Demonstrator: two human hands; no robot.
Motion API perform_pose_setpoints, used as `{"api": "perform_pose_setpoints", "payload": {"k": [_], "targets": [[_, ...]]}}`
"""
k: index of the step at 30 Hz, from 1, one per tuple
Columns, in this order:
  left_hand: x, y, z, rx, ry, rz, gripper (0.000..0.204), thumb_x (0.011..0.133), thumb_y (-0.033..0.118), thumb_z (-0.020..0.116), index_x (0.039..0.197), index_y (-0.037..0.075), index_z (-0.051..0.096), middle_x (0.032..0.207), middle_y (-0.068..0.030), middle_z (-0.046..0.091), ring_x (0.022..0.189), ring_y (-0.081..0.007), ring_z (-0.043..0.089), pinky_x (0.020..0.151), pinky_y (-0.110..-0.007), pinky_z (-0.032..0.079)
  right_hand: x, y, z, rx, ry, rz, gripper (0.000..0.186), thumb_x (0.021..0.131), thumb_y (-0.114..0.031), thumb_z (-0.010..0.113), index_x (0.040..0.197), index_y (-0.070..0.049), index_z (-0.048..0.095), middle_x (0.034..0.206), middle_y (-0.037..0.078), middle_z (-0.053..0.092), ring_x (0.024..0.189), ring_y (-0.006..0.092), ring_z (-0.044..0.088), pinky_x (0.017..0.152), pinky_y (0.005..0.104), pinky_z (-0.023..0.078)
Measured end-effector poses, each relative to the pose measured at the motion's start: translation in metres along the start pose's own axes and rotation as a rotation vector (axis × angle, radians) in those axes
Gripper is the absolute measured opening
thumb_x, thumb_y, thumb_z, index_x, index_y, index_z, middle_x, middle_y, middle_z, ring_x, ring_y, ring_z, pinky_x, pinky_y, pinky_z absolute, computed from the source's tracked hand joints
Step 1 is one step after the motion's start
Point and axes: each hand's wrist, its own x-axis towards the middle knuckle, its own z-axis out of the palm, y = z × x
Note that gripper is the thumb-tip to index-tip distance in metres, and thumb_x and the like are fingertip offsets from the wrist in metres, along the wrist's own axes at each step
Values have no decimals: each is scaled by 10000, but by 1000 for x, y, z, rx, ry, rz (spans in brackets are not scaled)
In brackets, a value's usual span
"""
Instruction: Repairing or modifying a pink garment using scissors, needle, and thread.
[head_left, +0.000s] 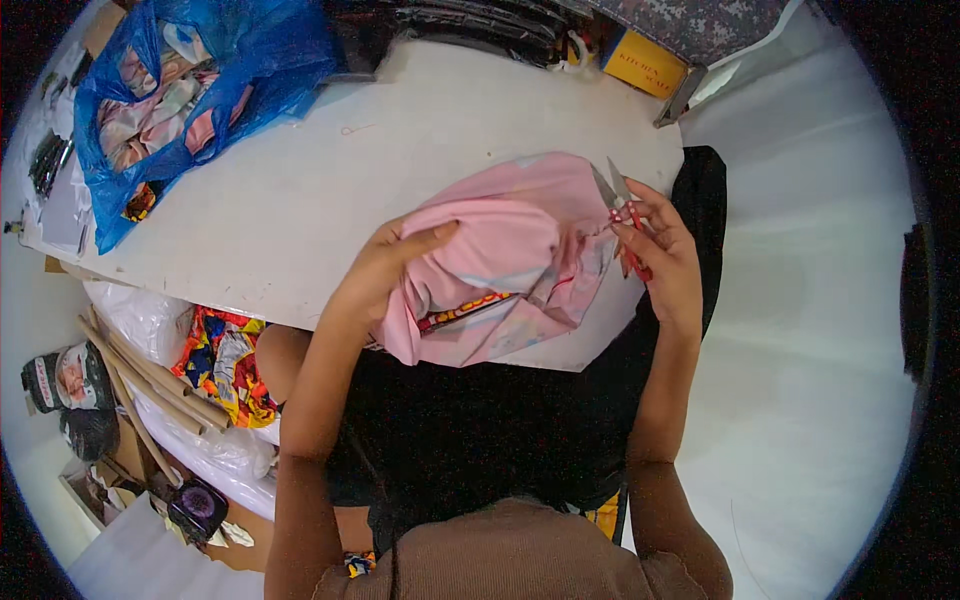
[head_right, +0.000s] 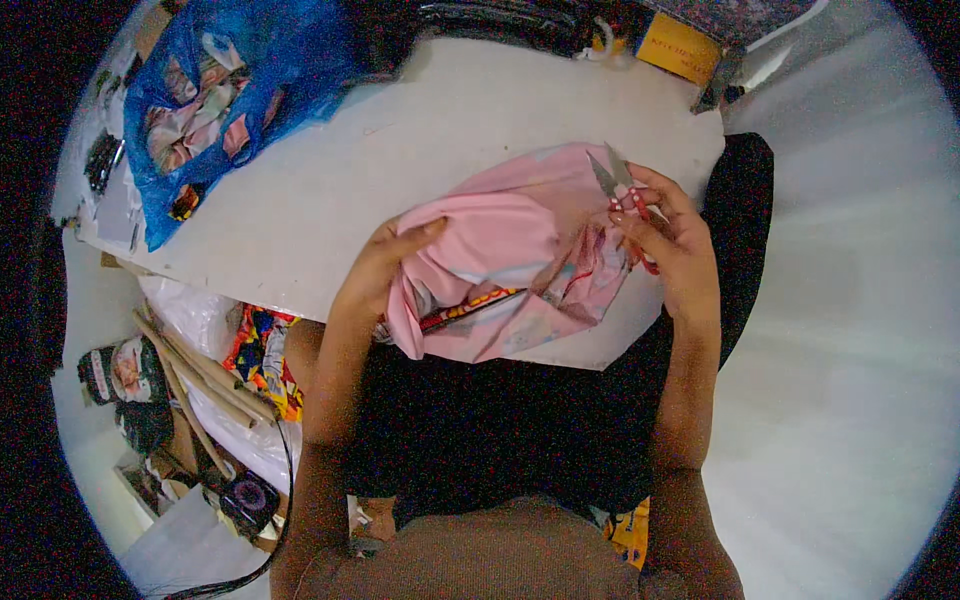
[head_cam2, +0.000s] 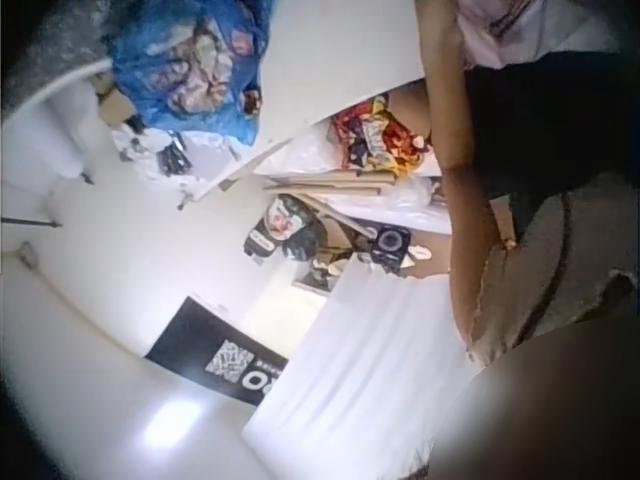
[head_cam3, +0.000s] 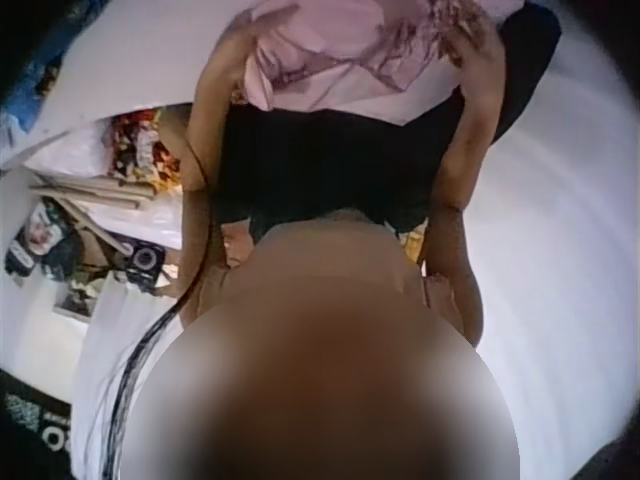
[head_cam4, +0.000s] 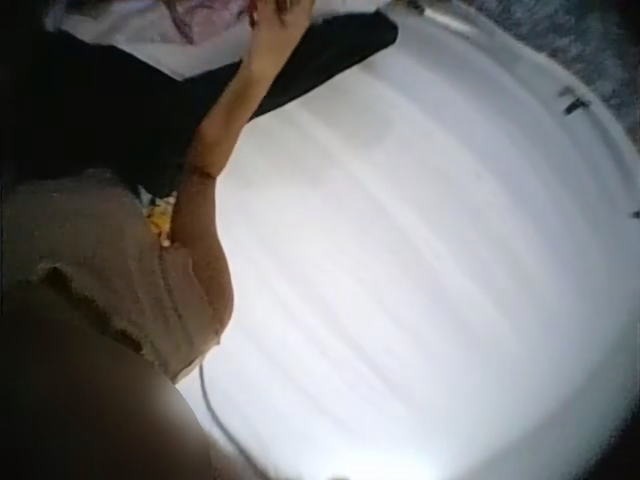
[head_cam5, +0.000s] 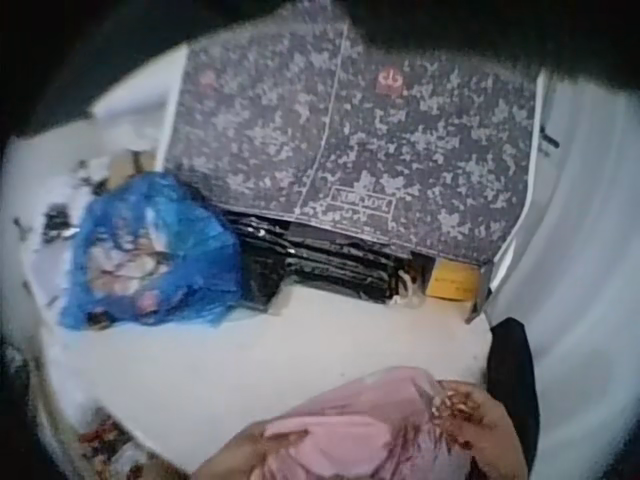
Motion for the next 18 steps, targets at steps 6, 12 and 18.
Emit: {"api": "perform_pose_setpoints", "payload": {"k": [6,12,18], "targets": [[2,1,-4,-26,56,111,313,827,143,639,1089,-25,598,1032,-84,640,909,-131,601,837,-248,450,-1,6,-9,185,-65,12,371,795,17,613,1158,4,538,1037,105,627,780,124,603,607,215,455],[0,-9,7,-72,-64,-28,330,816,115,638,1100,-41,580,1048,-95,635,935,-150,603,861,-264,453,-4,3,6,266,-48,31,318,788,32,614,1103,21,569,955,100,639,779,137,624,552,220,461],[1,-19,5,-24,-149,-62,304,826,123,644,1098,-5,601,1039,-61,641,966,-120,591,890,-246,430,-8,3,10,117,-203,46,260,776,33,630,1035,26,612,920,112,657,707,138,626,495,216,448]]}}
